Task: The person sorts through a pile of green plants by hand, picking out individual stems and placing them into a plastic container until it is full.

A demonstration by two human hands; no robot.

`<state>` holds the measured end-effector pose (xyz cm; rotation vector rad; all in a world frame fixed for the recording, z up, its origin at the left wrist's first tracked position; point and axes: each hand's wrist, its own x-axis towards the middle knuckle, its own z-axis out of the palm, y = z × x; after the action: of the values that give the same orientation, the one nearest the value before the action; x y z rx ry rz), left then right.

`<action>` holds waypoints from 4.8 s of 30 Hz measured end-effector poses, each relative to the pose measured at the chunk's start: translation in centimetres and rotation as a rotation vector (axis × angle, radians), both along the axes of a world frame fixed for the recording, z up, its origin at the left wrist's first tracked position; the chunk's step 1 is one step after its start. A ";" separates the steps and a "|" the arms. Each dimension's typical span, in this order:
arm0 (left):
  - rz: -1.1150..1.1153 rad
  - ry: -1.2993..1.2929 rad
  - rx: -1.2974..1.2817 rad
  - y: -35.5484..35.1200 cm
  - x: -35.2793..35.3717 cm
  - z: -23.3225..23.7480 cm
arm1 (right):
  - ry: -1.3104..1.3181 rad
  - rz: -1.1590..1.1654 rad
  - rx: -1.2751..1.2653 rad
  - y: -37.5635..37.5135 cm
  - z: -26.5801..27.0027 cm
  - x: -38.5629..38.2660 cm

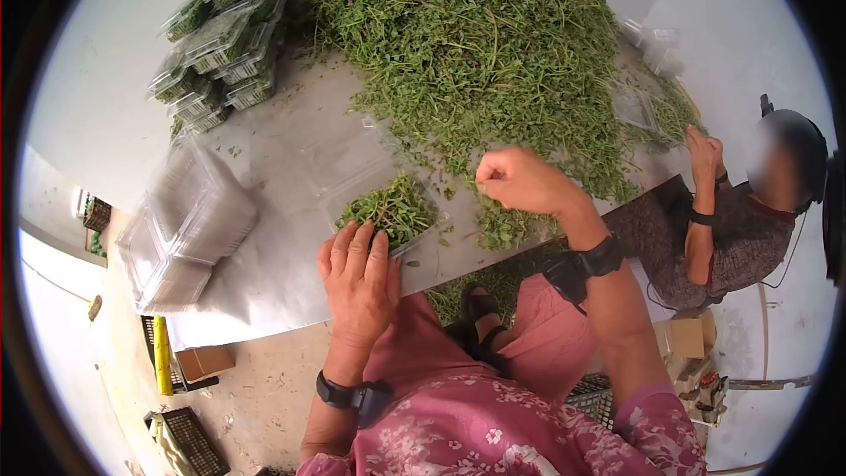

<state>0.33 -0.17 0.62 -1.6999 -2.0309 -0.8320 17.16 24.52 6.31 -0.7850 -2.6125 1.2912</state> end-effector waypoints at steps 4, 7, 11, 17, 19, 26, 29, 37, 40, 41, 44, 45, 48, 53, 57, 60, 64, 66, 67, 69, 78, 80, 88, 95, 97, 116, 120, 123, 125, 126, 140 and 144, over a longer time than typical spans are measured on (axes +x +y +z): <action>-0.006 -0.004 0.010 0.0 0.0 0.0 | 0.041 -0.089 -0.075 0.3 1.0 0.6; -0.005 -0.003 0.010 0.1 0.0 0.0 | 0.103 -0.141 0.050 0.6 0.0 0.7; -0.001 -0.010 -0.017 -0.2 0.0 -0.2 | 0.192 -0.167 0.050 0.0 1.0 -0.5; 0.030 -0.027 0.122 -0.5 0.3 -1.2 | 0.387 0.064 -0.032 -4.4 2.5 -4.1; 0.042 -0.010 0.101 -0.5 0.5 -1.3 | 0.381 0.083 0.178 -4.3 1.3 -4.4; 0.048 0.013 -0.014 -0.3 0.5 -0.7 | -0.232 -0.097 0.415 -3.6 -2.1 -3.9; 0.053 0.034 -0.024 -0.2 0.3 -0.9 | -0.269 -0.044 0.480 -4.2 -3.3 -3.1; 0.032 0.022 -0.006 -0.1 0.3 -0.7 | 0.034 -0.138 0.812 -4.3 -6.5 3.0; 0.013 0.017 0.014 -0.1 0.2 -0.8 | -0.140 -0.171 0.838 -3.9 -5.4 6.9; 0.009 0.017 0.019 -0.1 0.2 -0.8 | -0.245 -0.175 0.861 -3.6 -4.7 8.4; 0.012 0.007 0.018 -0.2 0.2 -0.6 | -0.482 -0.214 0.763 -2.7 -2.2 13.3; 0.011 0.006 0.020 -0.2 0.2 -0.7 | -0.541 -0.223 0.683 -2.4 -1.1 14.8; 0.009 0.004 0.027 -0.2 0.2 -0.7 | -0.479 -0.392 0.594 -0.2 0.3 17.7; 0.005 0.015 0.032 -0.2 -0.1 -1.0 | -0.249 -0.538 0.644 6.6 -3.3 18.4; 0.007 0.006 0.040 -0.2 0.0 -0.9 | -0.213 -0.533 0.578 7.8 -4.7 14.9; 0.007 0.000 0.055 -0.2 0.0 -0.8 | -0.267 -0.460 0.505 7.0 -3.4 11.3; 0.008 0.003 0.046 -0.2 0.0 -0.8 | -0.006 -0.405 0.368 5.3 -1.9 7.2; 0.006 0.001 0.044 -0.2 0.0 -0.7 | 0.123 -0.351 0.393 4.6 -0.7 5.5; 0.007 0.001 0.040 -0.2 0.1 -0.7 | 0.134 -0.334 0.430 4.0 0.2 4.7; 0.011 0.003 0.032 -0.2 0.1 -0.6 | 0.156 -0.299 0.503 3.2 1.7 3.7; 0.009 0.033 0.004 0.0 0.2 -0.4 | 0.241 -0.336 0.268 4.2 -0.1 4.0; 0.007 0.047 0.006 0.1 0.2 -0.5 | 0.235 -0.295 0.229 4.3 -0.4 3.9; 0.029 0.058 0.002 0.2 0.4 -0.3 | 0.077 -0.163 0.485 3.6 -1.5 2.5; 0.027 0.060 0.005 0.2 0.4 -0.3 | 0.197 -0.198 0.203 4.8 -0.3 2.8; 0.023 0.061 0.008 0.2 0.4 -0.3 | 0.243 -0.184 0.150 5.1 -0.3 2.8; 0.019 0.024 0.012 0.1 0.3 -0.3 | 0.368 -0.046 -0.191 1.9 3.1 -1.3; 0.013 0.018 0.008 0.0 0.3 -0.1 | 0.475 -0.009 -0.288 0.5 4.4 -2.9; 0.009 0.016 0.010 0.0 0.2 0.0 | 0.522 0.038 -0.356 -0.6 4.8 -4.2; 0.008 0.016 0.010 -0.1 0.2 -0.1 | 0.488 0.082 -0.342 -1.4 5.2 -4.9; 0.008 0.016 0.012 -0.1 0.1 -0.2 | 0.472 0.104 -0.333 -1.7 5.2 -5.2; -0.019 -0.059 0.312 -1.6 0.1 -1.4 | 0.326 0.281 0.287 -3.6 0.6 -7.6; 0.082 -0.003 0.267 -1.5 0.5 1.0 | 0.381 0.307 0.353 -5.1 -0.5 -8.1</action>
<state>0.84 -1.67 1.64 -1.4602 -1.8799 -1.0268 9.05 19.46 5.86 -0.0740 -2.5880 0.8813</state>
